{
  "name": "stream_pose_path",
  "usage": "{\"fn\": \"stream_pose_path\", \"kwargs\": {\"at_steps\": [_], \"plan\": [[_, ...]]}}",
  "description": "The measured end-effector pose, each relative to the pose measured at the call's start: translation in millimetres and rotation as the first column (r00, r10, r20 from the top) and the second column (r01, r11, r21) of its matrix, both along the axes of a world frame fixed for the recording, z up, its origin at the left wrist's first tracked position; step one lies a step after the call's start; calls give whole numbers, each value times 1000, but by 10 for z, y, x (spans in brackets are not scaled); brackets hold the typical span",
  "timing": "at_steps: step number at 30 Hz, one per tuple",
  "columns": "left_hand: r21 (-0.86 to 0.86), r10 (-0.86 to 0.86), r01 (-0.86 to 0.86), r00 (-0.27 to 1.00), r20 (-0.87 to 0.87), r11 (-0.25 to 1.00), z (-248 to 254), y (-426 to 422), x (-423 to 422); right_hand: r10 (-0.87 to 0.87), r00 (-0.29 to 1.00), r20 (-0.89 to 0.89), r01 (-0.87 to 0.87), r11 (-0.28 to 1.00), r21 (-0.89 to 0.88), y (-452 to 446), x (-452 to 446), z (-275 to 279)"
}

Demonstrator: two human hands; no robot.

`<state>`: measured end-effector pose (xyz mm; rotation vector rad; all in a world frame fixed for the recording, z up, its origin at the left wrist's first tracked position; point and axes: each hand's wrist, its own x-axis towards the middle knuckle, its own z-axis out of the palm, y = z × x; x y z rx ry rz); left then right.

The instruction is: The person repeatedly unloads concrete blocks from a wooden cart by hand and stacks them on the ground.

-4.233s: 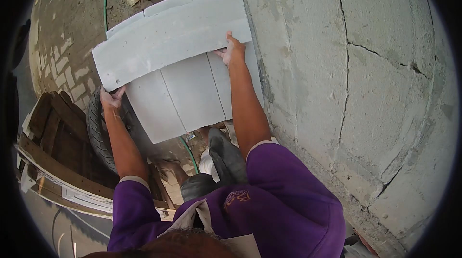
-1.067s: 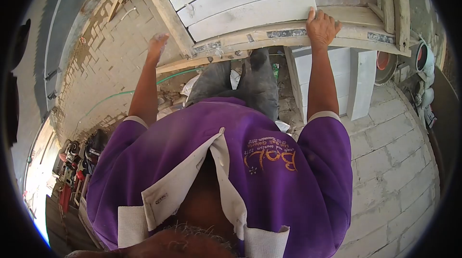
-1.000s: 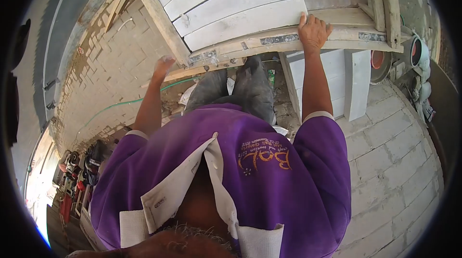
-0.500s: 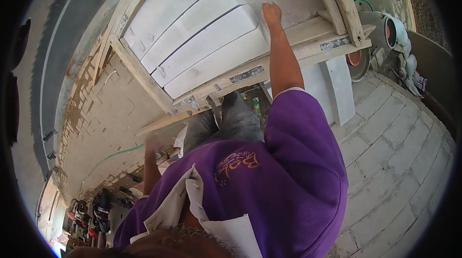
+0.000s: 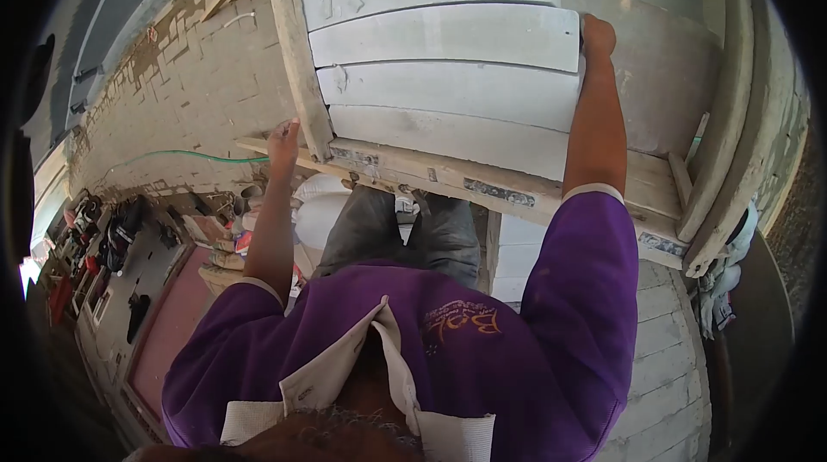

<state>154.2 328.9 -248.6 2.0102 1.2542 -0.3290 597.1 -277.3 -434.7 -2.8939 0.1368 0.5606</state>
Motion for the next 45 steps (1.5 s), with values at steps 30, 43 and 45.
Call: {"fn": "stream_pose_path", "kwargs": {"at_steps": [30, 43, 45], "plan": [[150, 72, -97, 984, 163, 984, -1584, 916, 1678, -342, 886, -314, 441, 831, 338, 510, -472, 1290], [181, 86, -101, 992, 91, 978, -1606, 894, 1702, -281, 840, -464, 511, 698, 502, 579, -303, 1193], [228, 42, -58, 996, 76, 972, -1600, 906, 1688, -208, 849, -486, 478, 694, 538, 547, -242, 1169]]}}
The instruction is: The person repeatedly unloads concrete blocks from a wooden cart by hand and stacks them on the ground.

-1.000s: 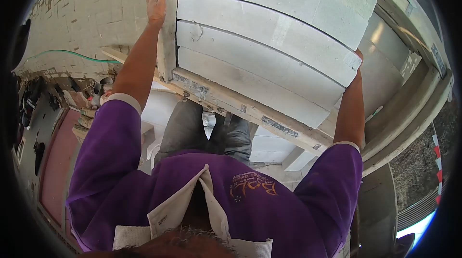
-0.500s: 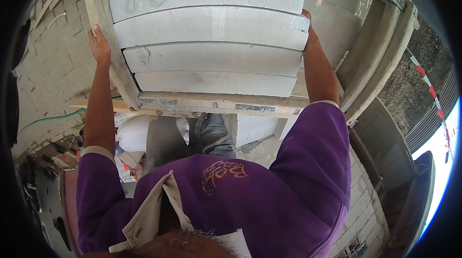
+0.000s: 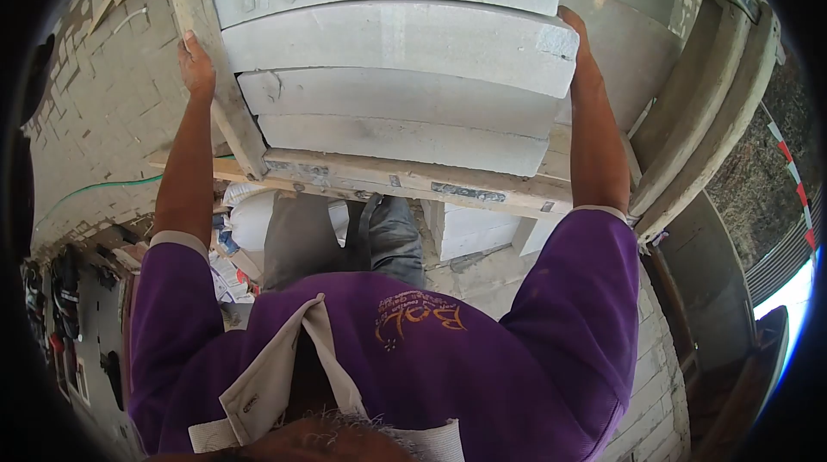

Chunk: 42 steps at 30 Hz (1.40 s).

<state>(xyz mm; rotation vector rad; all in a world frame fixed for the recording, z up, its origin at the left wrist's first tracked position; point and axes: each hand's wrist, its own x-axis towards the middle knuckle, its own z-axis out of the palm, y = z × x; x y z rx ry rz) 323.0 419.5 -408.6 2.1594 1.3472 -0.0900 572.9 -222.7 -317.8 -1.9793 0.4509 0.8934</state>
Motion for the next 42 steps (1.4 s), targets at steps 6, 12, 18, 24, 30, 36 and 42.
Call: {"fn": "stream_pose_path", "kwargs": {"at_steps": [6, 12, 18, 24, 30, 36, 42], "plan": [[55, 2, 4, 995, -104, 998, -30, 23, -19, -122, 976, -181, 148, 980, 135, 39, 48, 443], [38, 16, -11, 992, -123, 999, 55, 1, -18, -114, 993, 24, 113, 992, 63, 495, -290, 1072], [70, 20, -21, 1000, 11, 997, 124, 25, -82, -331, 914, 234, 356, 931, -76, 1749, -856, 2274], [-579, 185, 393, 691, 698, 715, 2515, -682, -46, -114, 834, 540, 68, 992, 103, 3013, -1719, 3513], [-868, 545, 265, 691, 475, 421, 3154, -360, -356, -211, 813, 542, -27, 917, 397, 3448, -1768, 2843], [-663, 337, 256, 701, 628, 703, 2918, -459, -412, -328, 911, 251, 52, 695, 717, 3765, -1767, 2359], [-454, 261, 230, 566, 782, 861, 2862, -249, -503, -314, 943, 107, 131, 649, 750, 3809, -1841, 2944]]}}
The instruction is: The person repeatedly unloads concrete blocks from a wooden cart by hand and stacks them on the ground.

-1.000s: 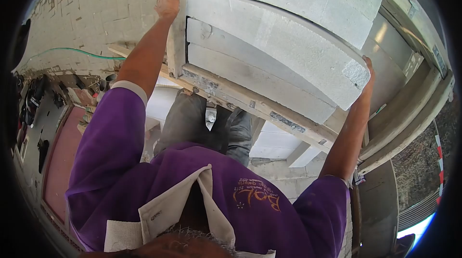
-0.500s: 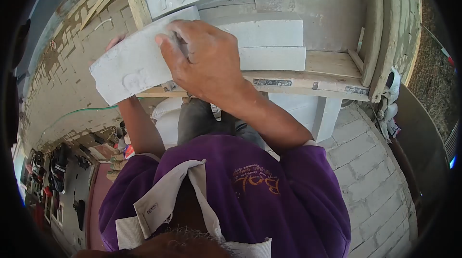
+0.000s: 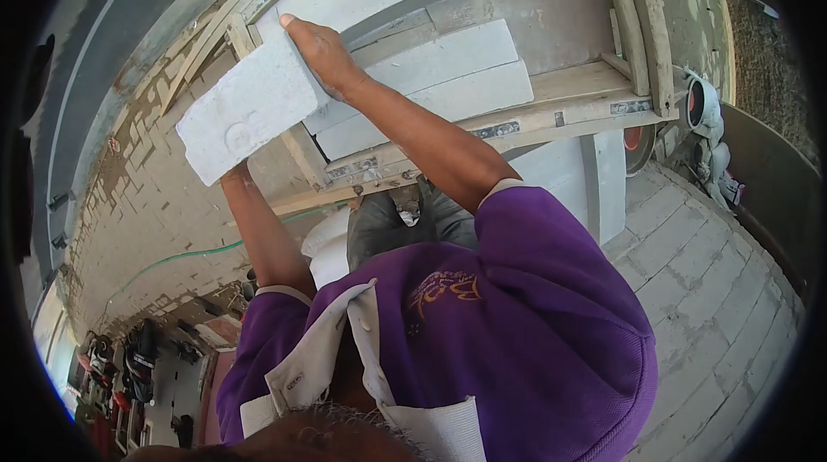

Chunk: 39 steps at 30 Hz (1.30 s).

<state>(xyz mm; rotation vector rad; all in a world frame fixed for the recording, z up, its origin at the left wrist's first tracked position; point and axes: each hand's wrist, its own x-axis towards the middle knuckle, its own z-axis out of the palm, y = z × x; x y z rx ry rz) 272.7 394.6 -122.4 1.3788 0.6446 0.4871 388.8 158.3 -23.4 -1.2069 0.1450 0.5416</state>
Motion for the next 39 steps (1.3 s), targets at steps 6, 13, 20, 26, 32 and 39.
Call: {"fn": "stream_pose_path", "kwargs": {"at_steps": [6, 13, 20, 26, 32, 39], "plan": [[91, -262, 261, 965, -3, 961, 1481, -186, -31, -69, 940, 334, 117, 985, -126, -69, -434, 1066], [322, -589, 553, 808, 19, 769, 2985, -767, -174, -363, 791, 493, 394, 918, 44, -486, -1262, 2281], [441, -804, 728, 595, -26, 525, 3554, -1528, -203, -495, 760, 421, 564, 825, -47, -1129, -2053, 2739], [96, -959, 957, 266, 93, 275, 3014, -1971, 166, -661, 702, 265, 697, 714, -66, -1687, -2645, 2707], [-158, -895, 908, 413, 168, 389, 3129, -2635, -66, -676, 615, 406, 720, 692, 61, -2239, -3134, 2445], [13, -978, 978, 207, 32, 207, 3477, -3524, -402, -355, 444, 822, 816, 539, -208, -3184, -3561, 2796]]}}
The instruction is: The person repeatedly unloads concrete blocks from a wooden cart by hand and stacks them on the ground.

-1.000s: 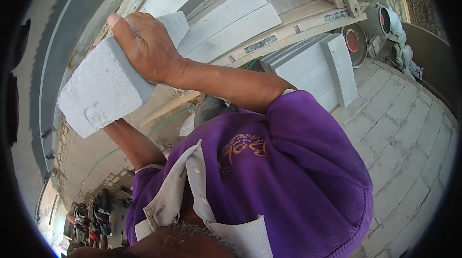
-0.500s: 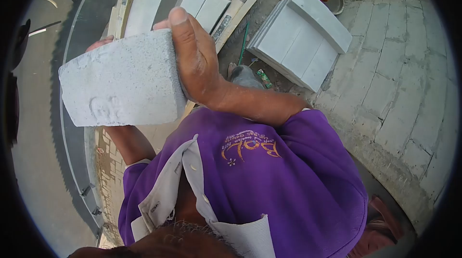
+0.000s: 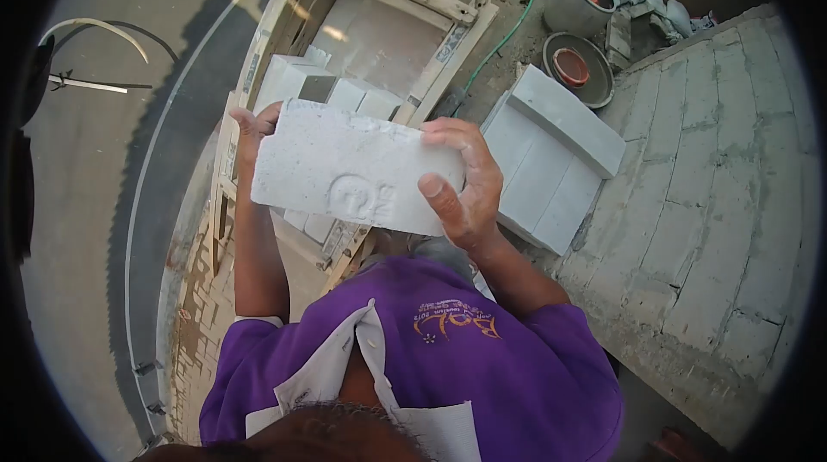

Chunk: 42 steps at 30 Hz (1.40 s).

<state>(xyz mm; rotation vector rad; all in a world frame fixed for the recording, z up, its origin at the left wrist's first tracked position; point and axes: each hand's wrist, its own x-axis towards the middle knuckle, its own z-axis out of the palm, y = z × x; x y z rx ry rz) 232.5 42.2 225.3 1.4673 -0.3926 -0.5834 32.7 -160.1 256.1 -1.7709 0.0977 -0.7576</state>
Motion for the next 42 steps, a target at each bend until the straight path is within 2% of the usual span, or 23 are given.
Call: {"fn": "stream_pose_path", "kwargs": {"at_steps": [2, 4, 6, 10, 12, 14, 16, 17, 18, 20, 22, 24, 25, 26, 28, 29, 31, 32, 35, 37, 38, 40, 42], "plan": [[-69, -32, 23, 990, -135, 997, -101, -163, -22, -42, 997, -65, 60, 949, 310, -80, -97, 1], [202, -72, 37, 983, 170, 979, 14, -270, -26, -150, 982, -118, 186, 890, 416, -124, -84, -14], [34, -32, 31, 998, 48, 999, -67, -398, 24, -63, 964, -258, 226, 707, 670, -156, -96, 49], [-35, -26, 28, 999, 44, 999, -107, -483, -41, -105, 968, -229, 233, 720, 654, -316, -85, -78], [-172, -6, -7, 998, -70, 985, -200, -523, -132, -131, 952, -276, 281, 731, 622, -408, -169, -89], [-238, -41, 32, 999, -33, 971, -339, -468, -165, -125, 931, -344, 319, 738, 595, -481, -277, -153], [-165, 132, -134, 991, -19, 977, -570, -436, -168, -169, 923, -345, 348, 749, 564, -511, -358, -196], [-249, 250, -281, 957, -149, 927, -395, -498, -277, -184, 920, -345, 356, 760, 544, -507, -404, -217], [-251, 238, -273, 958, -161, 929, -363, -539, -319, -197, 914, -354, 371, 759, 536, -512, -433, -223], [-145, 278, -246, 920, 276, 958, -354, -570, -361, -209, 908, -362, 389, 739, 550, -529, -468, -230], [-213, 255, -209, 943, 216, 954, -398, -577, -338, -230, 900, -371, 413, 722, 554, -573, -511, -257], [-264, 324, -306, 946, 24, 915, -532, -508, -310, -273, 889, -367, 444, 705, 552, -628, -549, -327], [-196, 359, -322, 912, 197, 926, -799, -379, -179, -292, 879, -377, 465, 699, 544, -649, -571, -390], [-104, 436, -424, 863, 254, 900, -943, -259, -123, -318, 866, -386, 486, 714, 504, -683, -599, -466], [77, 602, -619, 781, 167, 782, -1520, 132, 70, -314, 873, -372, 479, 689, 544, -672, -644, -515], [223, 619, -650, 760, 198, 727, -1808, 391, 171, -308, 873, -377, 480, 673, 562, -647, -646, -505], [366, 747, -706, 664, 44, 606, -2324, 757, 241, -297, 883, -362, 463, 676, 574, -637, -684, -566], [462, 772, -693, 635, 28, 553, -2720, 963, 318, -262, 898, -353, 426, 715, 554, -695, -732, -653], [614, 709, -454, 656, -259, 646, -3648, 1417, 478, -222, 917, -332, 382, 731, 566, -640, -744, -636], [626, 524, -307, 830, -192, 717, -4051, 1392, 456, -196, 931, -308, 340, 772, 537, -604, -770, -621], [624, 503, -284, 839, -206, 728, -4033, 1353, 443, -219, 923, -317, 363, 768, 527, -569, -772, -614], [327, 495, -380, 547, -675, 865, -3872, 1147, 356, -286, 882, -375, 444, 771, 457, -509, -788, -585], [136, 377, -431, 545, -749, 892, -3898, 1021, 326, -357, 856, -374, 508, 716, 479, -433, -804, -582]]}}
